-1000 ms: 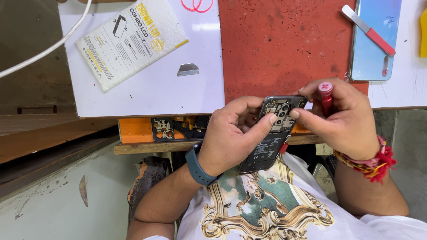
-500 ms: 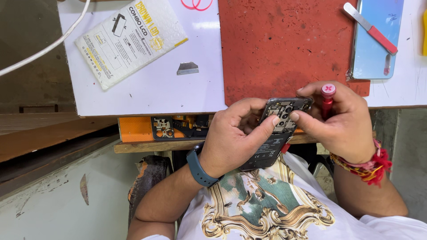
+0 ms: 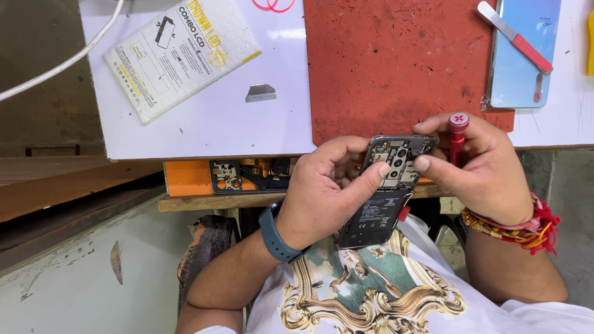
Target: The person disassembles a smartphone by removing the motherboard and camera module. They then use a red screwdriver to secure the camera module back into the phone's chassis.
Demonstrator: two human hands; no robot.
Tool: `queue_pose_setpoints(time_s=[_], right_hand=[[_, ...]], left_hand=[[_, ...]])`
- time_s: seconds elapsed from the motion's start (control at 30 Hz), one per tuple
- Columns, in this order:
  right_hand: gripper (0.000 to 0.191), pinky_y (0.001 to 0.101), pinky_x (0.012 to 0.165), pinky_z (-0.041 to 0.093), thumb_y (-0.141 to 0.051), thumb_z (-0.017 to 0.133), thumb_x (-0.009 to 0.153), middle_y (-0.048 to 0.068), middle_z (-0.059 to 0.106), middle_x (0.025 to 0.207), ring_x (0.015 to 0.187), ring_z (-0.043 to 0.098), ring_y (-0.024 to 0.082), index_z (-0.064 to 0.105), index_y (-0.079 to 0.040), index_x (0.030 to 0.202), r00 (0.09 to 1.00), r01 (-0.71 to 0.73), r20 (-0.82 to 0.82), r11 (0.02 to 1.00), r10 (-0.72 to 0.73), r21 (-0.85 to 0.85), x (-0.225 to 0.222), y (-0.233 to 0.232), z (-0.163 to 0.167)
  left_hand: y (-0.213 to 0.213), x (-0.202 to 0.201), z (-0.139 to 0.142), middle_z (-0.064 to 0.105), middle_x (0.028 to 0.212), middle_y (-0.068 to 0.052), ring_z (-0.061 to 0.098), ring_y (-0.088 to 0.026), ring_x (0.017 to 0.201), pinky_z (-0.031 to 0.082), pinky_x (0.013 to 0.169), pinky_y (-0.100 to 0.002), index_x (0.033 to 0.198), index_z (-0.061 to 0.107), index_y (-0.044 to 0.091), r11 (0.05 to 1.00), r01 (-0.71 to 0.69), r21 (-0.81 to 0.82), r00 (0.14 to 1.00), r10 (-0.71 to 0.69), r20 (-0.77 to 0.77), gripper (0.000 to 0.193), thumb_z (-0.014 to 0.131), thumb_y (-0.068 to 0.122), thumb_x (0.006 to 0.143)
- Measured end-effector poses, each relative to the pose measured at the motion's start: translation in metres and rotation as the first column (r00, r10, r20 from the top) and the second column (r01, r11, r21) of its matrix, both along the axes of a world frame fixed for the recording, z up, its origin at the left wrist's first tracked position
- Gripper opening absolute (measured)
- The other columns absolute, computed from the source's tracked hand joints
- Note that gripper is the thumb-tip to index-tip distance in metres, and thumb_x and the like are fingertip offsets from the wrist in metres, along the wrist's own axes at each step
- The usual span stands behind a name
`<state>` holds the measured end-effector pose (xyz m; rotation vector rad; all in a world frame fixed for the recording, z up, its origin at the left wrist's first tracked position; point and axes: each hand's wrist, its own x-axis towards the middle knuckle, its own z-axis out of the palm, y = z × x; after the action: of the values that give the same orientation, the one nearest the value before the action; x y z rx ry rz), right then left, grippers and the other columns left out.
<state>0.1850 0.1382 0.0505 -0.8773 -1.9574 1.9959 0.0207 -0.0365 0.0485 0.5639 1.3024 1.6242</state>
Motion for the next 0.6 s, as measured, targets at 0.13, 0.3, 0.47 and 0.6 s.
queue_pose_setpoints(time_s=[0.13, 0.3, 0.47, 0.6], right_hand=[[0.043, 0.0173, 0.055, 0.045, 0.004, 0.076, 0.086, -0.004, 0.058, 0.076, 0.065, 0.054, 0.0, 0.064, 0.0, 0.127, 1.0, 0.02, 0.003, 1.0, -0.02, -0.018, 0.004, -0.003, -0.003], [0.042, 0.0169, 0.059, 0.045, 0.006, 0.076, 0.088, -0.003, 0.059, 0.081, 0.069, 0.053, 0.001, 0.064, 0.001, 0.128, 0.996, 0.023, -0.084, 1.0, -0.021, 0.018, 0.007, -0.007, -0.008], [0.04, 0.021, 0.074, 0.054, 0.005, 0.074, 0.091, 0.004, 0.068, 0.098, 0.086, 0.064, 0.006, 0.061, 0.002, 0.129, 0.99, 0.054, -0.13, 0.999, -0.053, -0.001, 0.008, -0.012, -0.011], [0.037, 0.0245, 0.08, 0.059, 0.003, 0.073, 0.094, 0.008, 0.071, 0.107, 0.093, 0.07, 0.011, 0.06, 0.002, 0.129, 0.988, 0.064, -0.138, 0.998, -0.067, -0.029, 0.009, -0.013, -0.012]], left_hand=[[-0.002, 0.0, 0.006, 0.075, 0.101, -0.004, 0.071, -0.005, 0.086, 0.061, 0.075, -0.021, 0.118, 0.067, -0.003, 1.0, 0.009, -0.003, 1.0, -0.009, -0.01, 0.022, 0.071, 0.007, 0.099], [-0.004, 0.001, 0.011, 0.076, 0.098, -0.005, 0.073, -0.005, 0.084, 0.062, 0.073, -0.021, 0.118, 0.067, -0.003, 0.999, 0.008, -0.035, 0.997, -0.01, -0.074, 0.024, 0.071, 0.009, 0.097], [-0.004, 0.003, 0.011, 0.075, 0.098, -0.004, 0.071, -0.005, 0.085, 0.061, 0.073, -0.021, 0.119, 0.066, -0.002, 1.0, -0.003, 0.001, 0.998, 0.003, -0.066, 0.024, 0.072, 0.009, 0.098], [-0.006, 0.003, 0.01, 0.075, 0.098, -0.004, 0.07, -0.005, 0.085, 0.061, 0.074, -0.021, 0.118, 0.068, -0.002, 1.0, 0.001, 0.002, 0.996, -0.001, -0.084, 0.022, 0.072, 0.008, 0.099]])
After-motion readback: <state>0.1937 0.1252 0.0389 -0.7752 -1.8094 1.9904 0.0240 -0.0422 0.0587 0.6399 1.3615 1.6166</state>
